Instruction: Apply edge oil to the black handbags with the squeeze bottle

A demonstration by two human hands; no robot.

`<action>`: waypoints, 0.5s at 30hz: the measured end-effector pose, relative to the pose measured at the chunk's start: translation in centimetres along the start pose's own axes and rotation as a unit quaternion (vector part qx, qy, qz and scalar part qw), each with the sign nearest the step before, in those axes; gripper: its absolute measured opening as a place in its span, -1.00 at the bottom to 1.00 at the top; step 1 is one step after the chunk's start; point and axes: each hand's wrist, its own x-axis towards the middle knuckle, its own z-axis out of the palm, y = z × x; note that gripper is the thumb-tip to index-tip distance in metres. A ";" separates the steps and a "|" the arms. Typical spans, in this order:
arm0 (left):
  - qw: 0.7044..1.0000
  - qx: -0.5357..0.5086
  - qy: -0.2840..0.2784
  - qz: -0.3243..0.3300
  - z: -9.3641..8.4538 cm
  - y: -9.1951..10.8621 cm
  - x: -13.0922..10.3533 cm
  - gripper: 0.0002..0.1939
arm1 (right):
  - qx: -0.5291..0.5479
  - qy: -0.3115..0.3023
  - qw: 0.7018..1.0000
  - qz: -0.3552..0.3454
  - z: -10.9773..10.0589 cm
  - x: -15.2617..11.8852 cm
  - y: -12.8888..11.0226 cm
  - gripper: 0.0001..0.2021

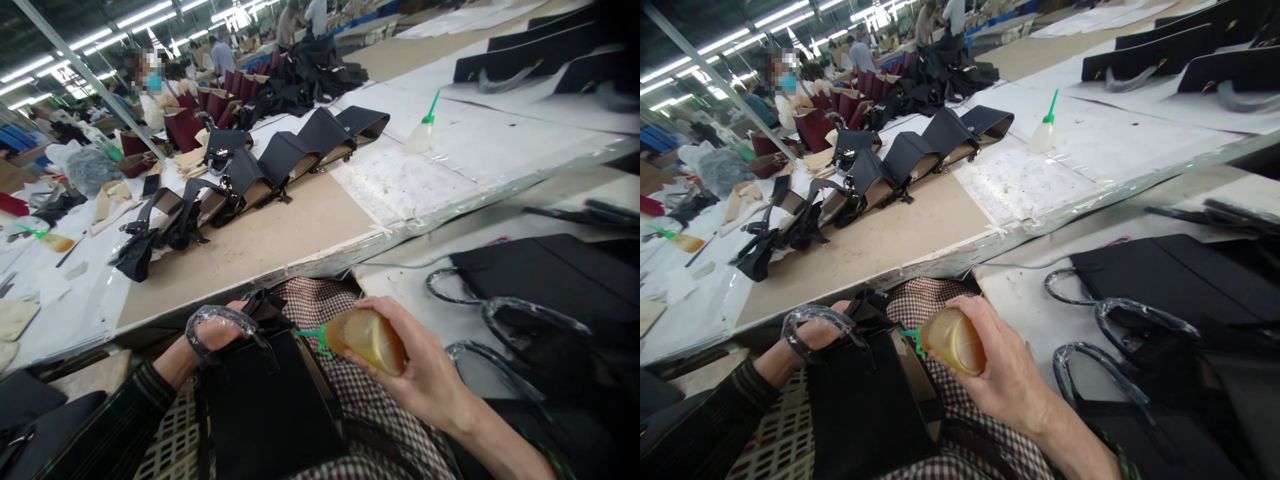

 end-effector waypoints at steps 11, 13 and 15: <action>1.000 -0.013 0.004 0.004 0.2 1.4 -0.5 -0.74 | 0.008 -0.057 0.998 0.014 -1.5 -1.0 -0.6 -0.46; 1.000 -0.011 0.012 0.009 0.2 2.0 -0.6 -0.74 | 0.013 -0.063 0.998 0.020 -1.6 -1.2 -0.6 -0.46; 1.000 -0.009 0.017 0.011 0.3 2.8 -0.9 -0.72 | 0.020 -0.070 0.997 0.026 -1.8 -1.4 -0.6 -0.46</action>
